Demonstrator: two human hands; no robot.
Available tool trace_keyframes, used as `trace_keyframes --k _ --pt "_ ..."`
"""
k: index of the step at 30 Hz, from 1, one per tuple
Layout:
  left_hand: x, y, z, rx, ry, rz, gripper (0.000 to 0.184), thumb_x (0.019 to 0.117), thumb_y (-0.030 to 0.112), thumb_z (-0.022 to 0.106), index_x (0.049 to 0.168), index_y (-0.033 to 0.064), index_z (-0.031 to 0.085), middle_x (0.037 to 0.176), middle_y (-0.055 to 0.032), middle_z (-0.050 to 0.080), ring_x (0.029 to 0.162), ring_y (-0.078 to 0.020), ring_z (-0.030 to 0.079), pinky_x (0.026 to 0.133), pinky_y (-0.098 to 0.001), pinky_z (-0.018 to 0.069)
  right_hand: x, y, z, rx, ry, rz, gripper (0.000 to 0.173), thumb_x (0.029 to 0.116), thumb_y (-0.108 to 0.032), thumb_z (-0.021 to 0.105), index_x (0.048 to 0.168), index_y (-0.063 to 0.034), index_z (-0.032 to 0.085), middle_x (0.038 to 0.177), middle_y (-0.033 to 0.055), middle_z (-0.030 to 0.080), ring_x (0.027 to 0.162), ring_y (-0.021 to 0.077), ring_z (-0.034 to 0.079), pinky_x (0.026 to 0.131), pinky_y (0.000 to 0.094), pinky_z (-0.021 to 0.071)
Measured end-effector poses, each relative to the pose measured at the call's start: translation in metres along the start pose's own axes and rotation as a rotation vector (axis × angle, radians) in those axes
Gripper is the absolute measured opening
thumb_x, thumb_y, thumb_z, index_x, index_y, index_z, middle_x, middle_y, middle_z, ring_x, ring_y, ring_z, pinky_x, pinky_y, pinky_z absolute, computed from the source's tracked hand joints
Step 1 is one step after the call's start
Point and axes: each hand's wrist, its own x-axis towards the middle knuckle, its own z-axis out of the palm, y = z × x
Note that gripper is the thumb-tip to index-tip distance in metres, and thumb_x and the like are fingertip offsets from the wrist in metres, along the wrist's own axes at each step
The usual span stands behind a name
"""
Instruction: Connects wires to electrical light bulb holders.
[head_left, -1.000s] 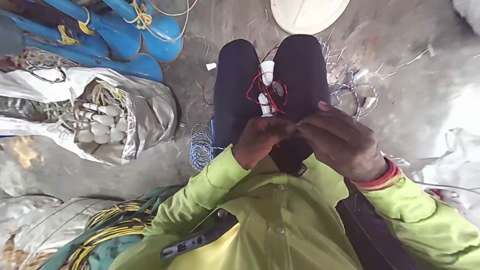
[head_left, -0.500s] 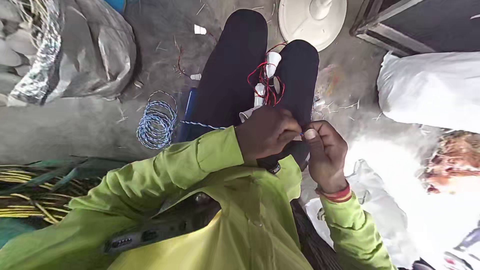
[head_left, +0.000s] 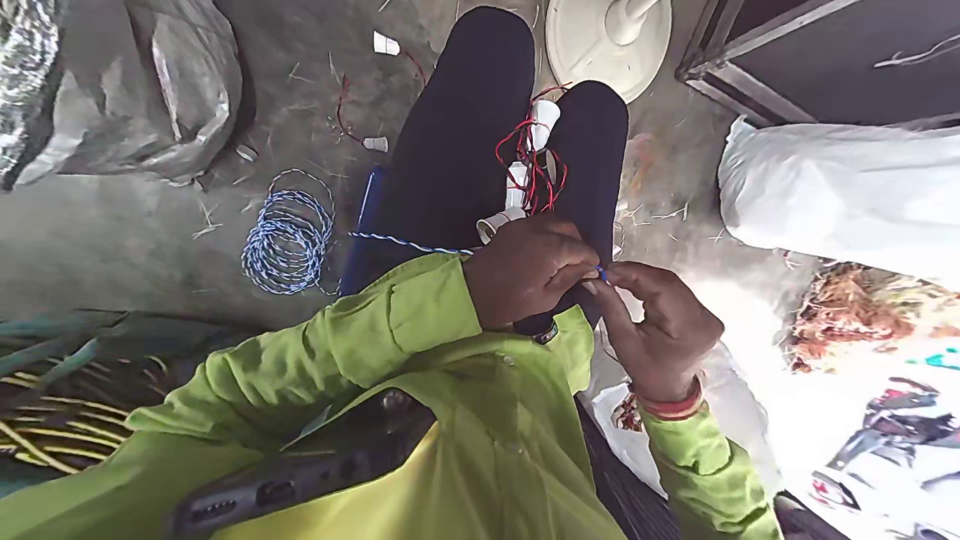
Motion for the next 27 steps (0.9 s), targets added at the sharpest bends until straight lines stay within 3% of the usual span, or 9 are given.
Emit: trace_keyframes --k 4,11,13,16,17,19,22,27 --pt "-0.001 -0.001 -0.001 0.036 -0.041 0.005 0.015 0.0947 0.008 0.066 0.099 0.0018 0.079 0.094 -0.0119 0.074 0.090 -0.0199 0.070 0.080 -0.0317 0.0560 -0.001 -0.006 0.002 -0.153 -0.007 -0.082 0.016 0.0953 -0.008 0.071 0.106 0.0023 0.077 0.103 0.0172 0.075 0.098 0.0193 0.074 0.087 0.0280 0.0596" --pt "-0.005 -0.008 0.003 0.154 -0.073 0.141 0.018 0.0973 0.011 0.063 0.102 0.0033 0.079 0.097 -0.0136 0.074 0.097 -0.0275 0.070 0.090 -0.0405 0.0557 0.004 -0.009 -0.007 0.024 -0.149 0.156 0.017 0.0996 -0.013 0.064 0.104 -0.0027 0.076 0.109 0.0127 0.066 0.099 0.0137 0.065 0.085 0.0256 0.0558" --pt "-0.005 -0.007 0.003 0.128 -0.070 0.154 0.017 0.0972 0.011 0.064 0.101 0.0036 0.079 0.097 -0.0126 0.074 0.098 -0.0249 0.070 0.091 -0.0364 0.0559 0.003 -0.008 -0.012 0.202 -0.228 0.330 0.014 0.0986 -0.014 0.063 0.102 -0.0063 0.074 0.110 0.0056 0.064 0.096 0.0080 0.064 0.081 0.0224 0.0560" --pt "-0.002 -0.004 0.003 0.050 -0.062 0.157 0.016 0.0967 0.011 0.067 0.100 0.0031 0.079 0.096 -0.0110 0.074 0.094 -0.0198 0.069 0.088 -0.0304 0.0555 0.003 -0.008 -0.017 0.620 -0.310 0.617 0.012 0.0994 -0.013 0.057 0.099 -0.0091 0.068 0.087 -0.0016 0.063 0.071 0.0043 0.058 0.058 0.0197 0.0482" --pt "0.000 -0.002 0.002 0.024 -0.073 0.135 0.016 0.0966 0.010 0.066 0.101 0.0032 0.079 0.096 -0.0105 0.073 0.093 -0.0182 0.068 0.086 -0.0296 0.0557 0.003 -0.007 -0.018 0.693 -0.319 0.642 0.012 0.1000 -0.013 0.056 0.101 -0.0091 0.067 0.085 -0.0018 0.065 0.070 0.0044 0.059 0.058 0.0199 0.0494" --pt "0.003 -0.001 0.000 -0.022 -0.090 0.058 0.016 0.0963 0.009 0.065 0.102 0.0036 0.079 0.098 -0.0094 0.073 0.090 -0.0147 0.068 0.082 -0.0280 0.0560 0.003 -0.005 -0.018 0.567 -0.259 0.497 0.011 0.0992 -0.009 0.061 0.107 -0.0058 0.068 0.090 -0.0018 0.068 0.073 0.0032 0.063 0.063 0.0191 0.0541" --pt "0.008 -0.002 -0.001 -0.075 -0.093 -0.029 0.017 0.0970 0.010 0.064 0.102 0.0034 0.079 0.097 -0.0086 0.075 0.087 -0.0096 0.070 0.080 -0.0237 0.0567 0.000 0.001 -0.012 0.209 -0.116 0.135 0.022 0.0935 -0.009 0.073 0.111 0.0037 0.069 0.104 0.0103 0.072 0.092 0.0122 0.071 0.082 0.0291 0.0621" --pt "0.008 -0.004 -0.001 -0.088 -0.124 -0.097 0.018 0.0979 0.014 0.064 0.103 0.0043 0.079 0.095 -0.0072 0.074 0.088 -0.0084 0.069 0.080 -0.0235 0.0560 -0.003 -0.002 -0.004 -0.132 0.012 -0.093 0.016 0.0916 -0.007 0.074 0.103 0.0036 0.077 0.101 0.0170 0.076 0.095 0.0185 0.075 0.085 0.0279 0.0613"
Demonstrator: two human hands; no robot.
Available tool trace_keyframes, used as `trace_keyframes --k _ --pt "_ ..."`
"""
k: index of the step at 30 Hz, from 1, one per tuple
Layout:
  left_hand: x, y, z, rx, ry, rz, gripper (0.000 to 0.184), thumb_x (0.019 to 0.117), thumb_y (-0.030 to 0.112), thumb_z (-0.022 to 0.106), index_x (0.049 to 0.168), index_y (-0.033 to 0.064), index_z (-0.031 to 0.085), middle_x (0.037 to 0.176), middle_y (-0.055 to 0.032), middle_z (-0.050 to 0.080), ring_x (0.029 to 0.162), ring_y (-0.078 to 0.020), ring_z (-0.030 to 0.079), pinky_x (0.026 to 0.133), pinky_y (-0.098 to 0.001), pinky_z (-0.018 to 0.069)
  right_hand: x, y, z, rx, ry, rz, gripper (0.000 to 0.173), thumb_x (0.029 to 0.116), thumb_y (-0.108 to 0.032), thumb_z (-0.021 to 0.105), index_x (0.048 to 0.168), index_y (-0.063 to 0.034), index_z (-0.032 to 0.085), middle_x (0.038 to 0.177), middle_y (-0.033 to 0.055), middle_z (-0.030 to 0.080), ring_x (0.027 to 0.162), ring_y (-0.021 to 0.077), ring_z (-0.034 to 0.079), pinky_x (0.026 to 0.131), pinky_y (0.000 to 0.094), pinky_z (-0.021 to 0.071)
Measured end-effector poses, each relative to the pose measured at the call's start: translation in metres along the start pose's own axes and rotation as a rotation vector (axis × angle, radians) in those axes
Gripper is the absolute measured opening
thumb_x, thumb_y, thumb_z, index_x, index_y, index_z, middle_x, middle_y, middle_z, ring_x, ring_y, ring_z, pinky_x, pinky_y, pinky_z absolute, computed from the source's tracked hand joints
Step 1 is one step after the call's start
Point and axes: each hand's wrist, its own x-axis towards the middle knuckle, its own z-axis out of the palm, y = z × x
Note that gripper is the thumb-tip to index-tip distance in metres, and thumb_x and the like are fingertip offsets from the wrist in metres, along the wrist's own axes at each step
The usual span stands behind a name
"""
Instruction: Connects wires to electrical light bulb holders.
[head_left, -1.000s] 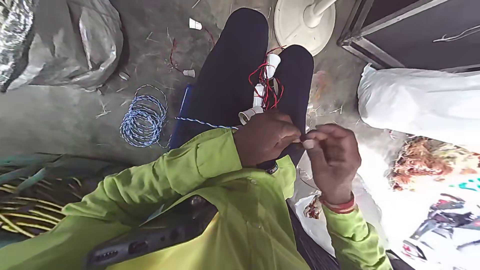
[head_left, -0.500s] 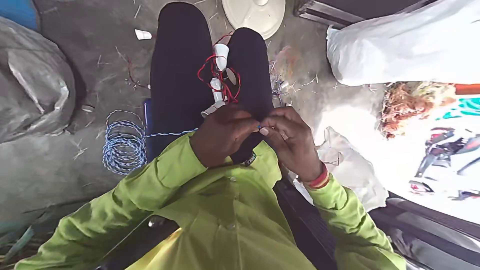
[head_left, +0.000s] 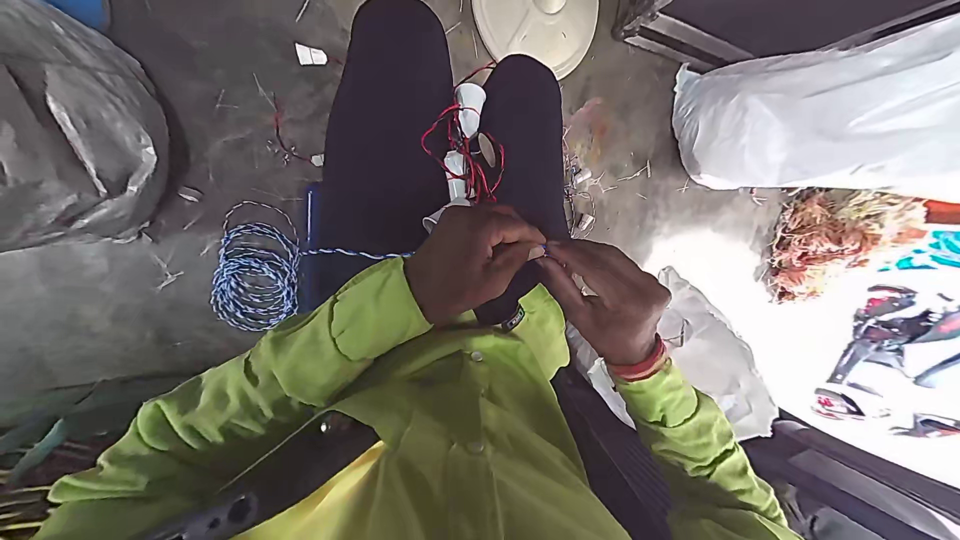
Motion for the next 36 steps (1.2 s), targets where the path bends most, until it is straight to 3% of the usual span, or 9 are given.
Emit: trace_keyframes --k 10,14,16,18,22,24,28,33,36 --pt "-0.002 0.000 0.000 -0.013 -0.047 0.058 0.015 0.0950 0.010 0.068 0.102 0.0027 0.079 0.098 -0.0095 0.075 0.092 -0.0105 0.071 0.084 -0.0235 0.0569 -0.002 -0.004 -0.003 0.015 -0.060 0.056 0.017 0.0971 -0.008 0.063 0.101 0.0036 0.075 0.099 0.0159 0.074 0.090 0.0169 0.073 0.080 0.0277 0.0606" --pt "-0.004 0.000 0.006 0.040 -0.028 0.152 0.015 0.0944 0.008 0.067 0.101 0.0043 0.080 0.096 -0.0080 0.074 0.089 -0.0142 0.068 0.081 -0.0278 0.0555 -0.001 -0.005 -0.006 0.568 -0.114 0.503 0.012 0.0971 -0.006 0.060 0.098 -0.0024 0.072 0.085 0.0003 0.072 0.072 0.0049 0.068 0.065 0.0214 0.0588" --pt "-0.005 0.000 0.012 0.056 0.001 0.194 0.015 0.0946 0.009 0.066 0.101 0.0041 0.080 0.096 -0.0086 0.074 0.092 -0.0174 0.068 0.086 -0.0316 0.0539 0.004 -0.004 -0.008 0.908 -0.163 0.785 0.024 0.0976 -0.006 0.049 0.093 -0.0073 0.072 0.076 -0.0015 0.070 0.064 0.0051 0.065 0.059 0.0213 0.0559" --pt "-0.005 0.000 0.014 0.045 0.016 0.181 0.015 0.0952 0.009 0.067 0.101 0.0032 0.079 0.097 -0.0094 0.074 0.092 -0.0172 0.068 0.085 -0.0305 0.0550 0.008 0.000 -0.011 1.053 -0.242 0.892 0.028 0.1010 -0.013 0.044 0.094 -0.0092 0.070 0.077 -0.0011 0.069 0.066 0.0063 0.066 0.062 0.0231 0.0585" --pt "0.000 -0.002 0.009 -0.018 0.022 0.130 0.015 0.0955 0.009 0.066 0.101 0.0022 0.079 0.098 -0.0105 0.075 0.090 -0.0126 0.071 0.083 -0.0259 0.0570 0.005 0.000 -0.015 0.786 -0.181 0.639 0.023 0.1076 -0.012 0.043 0.121 -0.0063 0.060 0.090 -0.0003 0.069 0.078 0.0093 0.069 0.071 0.0274 0.0612" --pt "0.002 -0.002 0.007 -0.024 0.035 0.107 0.015 0.0951 0.009 0.067 0.101 0.0024 0.079 0.097 -0.0106 0.075 0.089 -0.0119 0.071 0.082 -0.0254 0.0577 0.001 -0.001 -0.016 0.587 -0.126 0.488 0.028 0.1039 -0.011 0.054 0.132 -0.0042 0.052 0.097 -0.0001 0.073 0.084 0.0100 0.072 0.074 0.0285 0.0625" --pt "0.002 -0.001 0.008 -0.031 0.061 0.081 0.015 0.0938 0.008 0.068 0.101 0.0016 0.079 0.097 -0.0110 0.076 0.090 -0.0115 0.073 0.082 -0.0242 0.0580 -0.008 0.001 -0.007 0.308 0.011 0.230 0.025 0.0925 -0.007 0.073 0.113 0.0054 0.066 0.102 0.0085 0.075 0.089 0.0114 0.074 0.080 0.0300 0.0640" --pt "0.002 -0.001 0.010 0.015 0.079 0.101 0.014 0.0930 0.006 0.068 0.100 0.0011 0.080 0.097 -0.0119 0.076 0.089 -0.0136 0.072 0.080 -0.0260 0.0579 0.001 -0.005 -0.007 0.036 -0.035 0.132 0.017 0.0967 -0.008 0.068 0.105 0.0037 0.076 0.100 0.0152 0.076 0.093 0.0154 0.074 0.085 0.0277 0.0606" --pt "0.003 -0.004 0.011 0.053 0.071 0.196 0.014 0.0937 0.005 0.066 0.097 0.0005 0.079 0.095 -0.0131 0.075 0.091 -0.0183 0.072 0.084 -0.0301 0.0573 0.006 -0.003 -0.012 0.177 -0.179 0.299 0.016 0.1002 -0.013 0.062 0.105 -0.0011 0.072 0.100 0.0080 0.072 0.089 0.0090 0.069 0.080 0.0243 0.0585"
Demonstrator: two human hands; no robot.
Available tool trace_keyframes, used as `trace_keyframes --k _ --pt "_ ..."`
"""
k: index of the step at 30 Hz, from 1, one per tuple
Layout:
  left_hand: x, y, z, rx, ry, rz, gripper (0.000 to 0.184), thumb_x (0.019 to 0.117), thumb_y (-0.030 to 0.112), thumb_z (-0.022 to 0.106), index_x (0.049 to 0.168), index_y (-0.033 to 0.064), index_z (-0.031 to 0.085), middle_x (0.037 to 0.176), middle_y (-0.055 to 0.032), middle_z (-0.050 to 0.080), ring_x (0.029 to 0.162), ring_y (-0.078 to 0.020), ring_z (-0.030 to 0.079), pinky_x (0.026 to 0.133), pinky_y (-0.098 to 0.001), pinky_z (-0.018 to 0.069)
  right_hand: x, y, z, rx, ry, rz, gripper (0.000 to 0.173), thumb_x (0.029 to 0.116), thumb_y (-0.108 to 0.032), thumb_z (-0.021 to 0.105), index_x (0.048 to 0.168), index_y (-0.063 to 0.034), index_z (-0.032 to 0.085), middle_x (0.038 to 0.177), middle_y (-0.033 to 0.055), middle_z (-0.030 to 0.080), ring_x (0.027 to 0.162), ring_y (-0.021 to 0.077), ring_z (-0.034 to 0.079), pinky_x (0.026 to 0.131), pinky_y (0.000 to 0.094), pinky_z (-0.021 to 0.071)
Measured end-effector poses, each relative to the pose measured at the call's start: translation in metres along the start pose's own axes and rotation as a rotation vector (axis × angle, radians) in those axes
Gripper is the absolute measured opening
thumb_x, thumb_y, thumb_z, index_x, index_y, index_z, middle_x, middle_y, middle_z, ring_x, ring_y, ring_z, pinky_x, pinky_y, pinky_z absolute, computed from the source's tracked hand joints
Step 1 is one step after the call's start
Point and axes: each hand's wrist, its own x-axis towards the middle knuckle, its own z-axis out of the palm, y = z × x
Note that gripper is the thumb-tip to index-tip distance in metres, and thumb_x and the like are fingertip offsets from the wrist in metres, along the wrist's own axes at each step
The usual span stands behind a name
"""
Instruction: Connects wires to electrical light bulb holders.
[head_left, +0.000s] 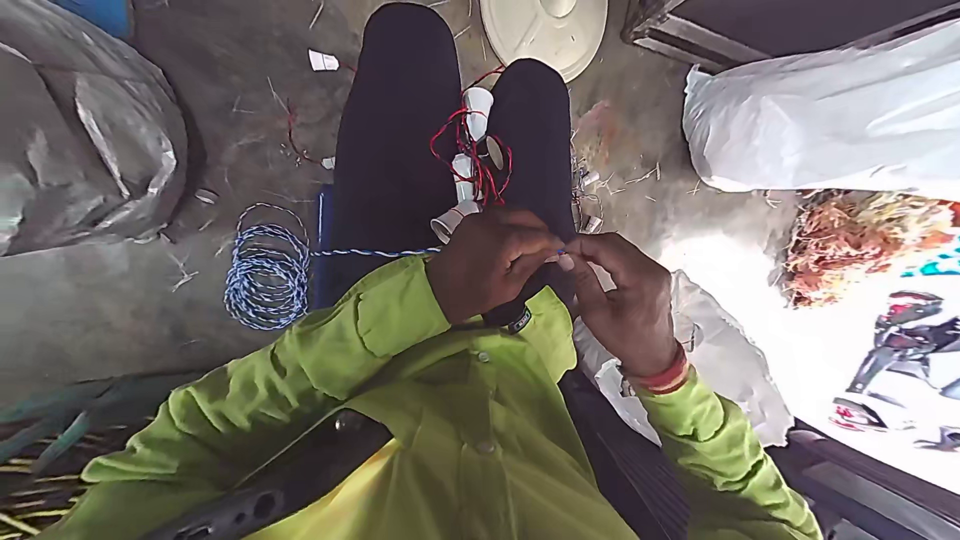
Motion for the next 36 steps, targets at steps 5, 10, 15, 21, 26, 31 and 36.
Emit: trace_keyframes --k 5,10,15,21,26,31,36 --pt "0.001 -0.009 0.001 -0.058 -0.033 0.094 0.016 0.0968 0.009 0.066 0.101 0.0005 0.079 0.099 -0.0140 0.075 0.099 -0.0199 0.071 0.091 -0.0302 0.0562 0.008 0.014 -0.011 0.945 -0.323 0.542 0.019 0.0997 -0.016 0.054 0.100 -0.0140 0.073 0.090 -0.0049 0.069 0.079 0.0017 0.064 0.072 0.0197 0.0556" --pt "0.005 -0.014 -0.003 -0.114 -0.033 -0.038 0.016 0.0967 0.009 0.067 0.103 0.0006 0.078 0.099 -0.0109 0.076 0.090 -0.0113 0.071 0.083 -0.0257 0.0578 0.006 0.010 -0.007 0.441 -0.092 0.196 0.017 0.0967 -0.008 0.067 0.113 -0.0046 0.066 0.094 -0.0020 0.070 0.080 0.0035 0.067 0.070 0.0202 0.0579" --pt "0.006 -0.014 -0.004 -0.115 -0.050 -0.067 0.016 0.0963 0.009 0.067 0.103 0.0006 0.078 0.097 -0.0104 0.076 0.089 -0.0112 0.072 0.082 -0.0260 0.0585 0.000 0.008 -0.001 -0.110 0.113 -0.106 0.017 0.0935 -0.013 0.073 0.104 -0.0004 0.078 0.099 0.0107 0.077 0.090 0.0131 0.075 0.083 0.0278 0.0613" --pt "0.004 -0.012 0.000 -0.110 -0.045 -0.017 0.015 0.0950 0.006 0.067 0.100 -0.0004 0.079 0.096 -0.0124 0.076 0.091 -0.0138 0.072 0.084 -0.0275 0.0582 -0.002 0.010 0.003 -0.183 0.103 -0.162 0.019 0.0966 -0.013 0.064 0.099 0.0006 0.076 0.089 0.0114 0.076 0.080 0.0145 0.072 0.072 0.0273 0.0594" --pt "0.004 -0.012 0.002 -0.174 -0.045 -0.048 0.013 0.0944 0.007 0.069 0.100 -0.0001 0.079 0.097 -0.0104 0.076 0.091 -0.0103 0.072 0.084 -0.0246 0.0580 0.002 0.008 -0.007 0.610 -0.097 0.334 0.019 0.1021 -0.010 0.056 0.103 -0.0066 0.075 0.086 -0.0021 0.074 0.075 0.0058 0.069 0.068 0.0241 0.0596" --pt "0.004 -0.012 -0.004 -0.230 -0.071 -0.174 0.017 0.0985 0.011 0.066 0.107 0.0013 0.077 0.097 -0.0062 0.075 0.088 -0.0040 0.069 0.081 -0.0209 0.0563 0.000 0.012 -0.007 0.271 -0.032 0.067 0.019 0.0968 -0.012 0.069 0.110 0.0007 0.073 0.094 0.0014 0.075 0.073 0.0027 0.068 0.067 0.0209 0.0603" --pt "0.003 -0.008 -0.009 -0.186 -0.138 -0.200 0.028 0.0964 0.019 0.071 0.116 -0.0011 0.074 0.099 -0.0083 0.073 0.085 -0.0060 0.067 0.078 -0.0214 0.0569 0.009 0.013 -0.010 0.074 0.056 -0.007 0.021 0.1000 -0.017 0.066 0.109 0.0006 0.073 0.102 0.0084 0.073 0.091 0.0090 0.069 0.084 0.0283 0.0596"
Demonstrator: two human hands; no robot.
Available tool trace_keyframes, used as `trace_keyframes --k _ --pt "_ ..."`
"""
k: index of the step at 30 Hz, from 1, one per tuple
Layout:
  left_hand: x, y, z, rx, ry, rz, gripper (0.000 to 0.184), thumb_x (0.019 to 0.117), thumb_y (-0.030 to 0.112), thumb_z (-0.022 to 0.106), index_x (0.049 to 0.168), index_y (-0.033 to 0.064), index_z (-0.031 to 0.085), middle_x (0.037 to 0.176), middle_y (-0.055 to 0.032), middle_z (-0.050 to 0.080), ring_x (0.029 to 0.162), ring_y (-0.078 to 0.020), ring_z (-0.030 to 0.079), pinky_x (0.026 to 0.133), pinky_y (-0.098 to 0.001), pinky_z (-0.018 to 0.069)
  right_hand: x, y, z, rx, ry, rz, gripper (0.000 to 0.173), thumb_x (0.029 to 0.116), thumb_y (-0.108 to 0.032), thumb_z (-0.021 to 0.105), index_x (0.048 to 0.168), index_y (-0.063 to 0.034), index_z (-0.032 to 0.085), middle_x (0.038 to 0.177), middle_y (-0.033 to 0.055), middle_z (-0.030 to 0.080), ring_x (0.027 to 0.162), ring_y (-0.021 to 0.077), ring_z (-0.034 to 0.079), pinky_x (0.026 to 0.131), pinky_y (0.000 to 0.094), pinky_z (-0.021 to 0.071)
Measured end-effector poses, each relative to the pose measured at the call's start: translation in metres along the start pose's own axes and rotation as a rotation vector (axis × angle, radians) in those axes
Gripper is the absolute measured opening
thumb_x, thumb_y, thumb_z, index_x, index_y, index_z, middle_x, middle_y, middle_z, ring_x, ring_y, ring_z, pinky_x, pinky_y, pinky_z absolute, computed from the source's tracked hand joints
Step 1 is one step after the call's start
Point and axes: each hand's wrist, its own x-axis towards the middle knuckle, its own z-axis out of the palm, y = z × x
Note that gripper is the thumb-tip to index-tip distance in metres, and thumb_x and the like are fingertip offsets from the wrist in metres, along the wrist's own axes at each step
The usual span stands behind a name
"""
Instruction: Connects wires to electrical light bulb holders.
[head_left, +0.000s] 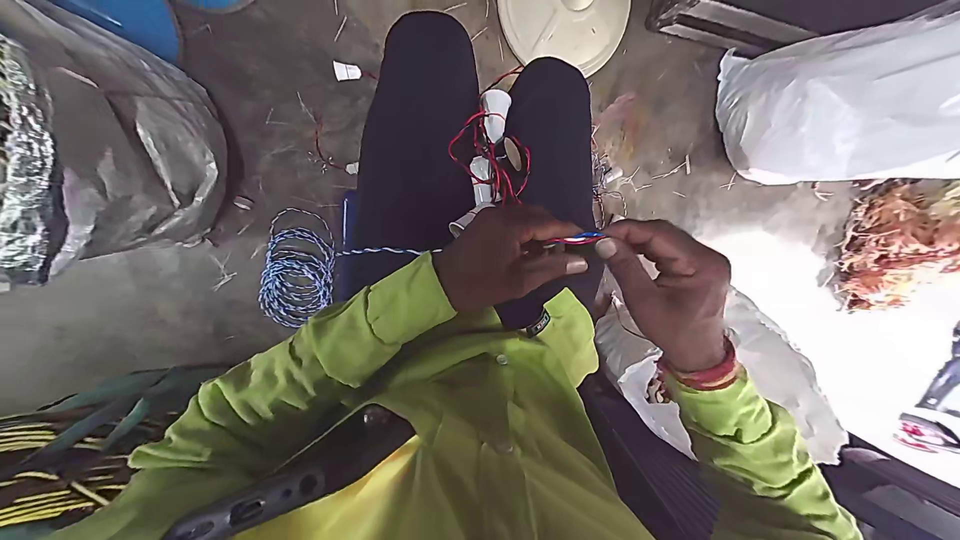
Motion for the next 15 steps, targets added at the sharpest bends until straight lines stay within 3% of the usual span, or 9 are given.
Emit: trace_keyframes --k 3,6,8,9,11,15 --pt "-0.002 0.000 -0.007 0.011 -0.016 0.012 0.031 0.0922 0.012 0.074 0.120 -0.0022 0.072 0.104 -0.0106 0.074 0.092 -0.0083 0.069 0.084 -0.0230 0.0572 0.009 0.003 0.001 0.049 -0.007 -0.004 0.021 0.1016 -0.015 0.061 0.110 0.0018 0.069 0.119 0.0126 0.061 0.105 0.0119 0.064 0.090 0.0260 0.0571" --pt "-0.001 0.002 -0.023 -0.153 -0.055 -0.097 0.039 0.0965 0.005 0.064 0.134 -0.0049 0.061 0.113 -0.0117 0.073 0.097 -0.0090 0.070 0.086 -0.0250 0.0592 0.015 0.009 0.003 0.210 0.008 0.023 0.016 0.1025 -0.010 0.058 0.112 0.0008 0.066 0.110 0.0043 0.066 0.098 0.0064 0.065 0.087 0.0239 0.0566" --pt "0.000 0.003 -0.036 -0.219 -0.115 -0.201 0.052 0.0992 0.006 0.059 0.148 -0.0039 0.046 0.125 -0.0146 0.069 0.108 -0.0126 0.070 0.093 -0.0279 0.0590 0.017 0.015 0.003 0.320 0.014 0.032 0.016 0.1035 -0.008 0.055 0.116 -0.0014 0.063 0.105 -0.0008 0.067 0.093 0.0046 0.065 0.085 0.0241 0.0569" --pt "-0.001 0.003 -0.042 -0.215 -0.140 -0.255 0.052 0.1003 0.007 0.057 0.150 -0.0029 0.044 0.129 -0.0157 0.067 0.111 -0.0132 0.069 0.094 -0.0282 0.0582 0.017 0.019 0.002 0.349 0.021 0.041 0.017 0.1036 -0.008 0.055 0.117 -0.0027 0.063 0.104 -0.0020 0.067 0.093 0.0049 0.066 0.086 0.0252 0.0572" --pt "-0.001 -0.001 -0.049 -0.200 -0.184 -0.312 0.044 0.1017 0.006 0.055 0.144 -0.0034 0.051 0.135 -0.0167 0.065 0.116 -0.0129 0.067 0.098 -0.0277 0.0561 0.018 0.025 -0.001 0.355 0.042 0.059 0.016 0.1032 -0.010 0.056 0.116 -0.0048 0.064 0.103 -0.0039 0.068 0.092 0.0048 0.067 0.085 0.0255 0.0578" --pt "0.002 -0.010 -0.049 -0.059 -0.240 -0.297 0.034 0.1009 0.009 0.061 0.134 0.0000 0.064 0.119 -0.0114 0.071 0.100 -0.0077 0.069 0.090 -0.0251 0.0564 0.020 0.038 -0.007 0.383 0.079 0.138 0.016 0.1042 -0.011 0.055 0.117 -0.0084 0.064 0.101 -0.0064 0.068 0.090 0.0043 0.067 0.084 0.0252 0.0582"
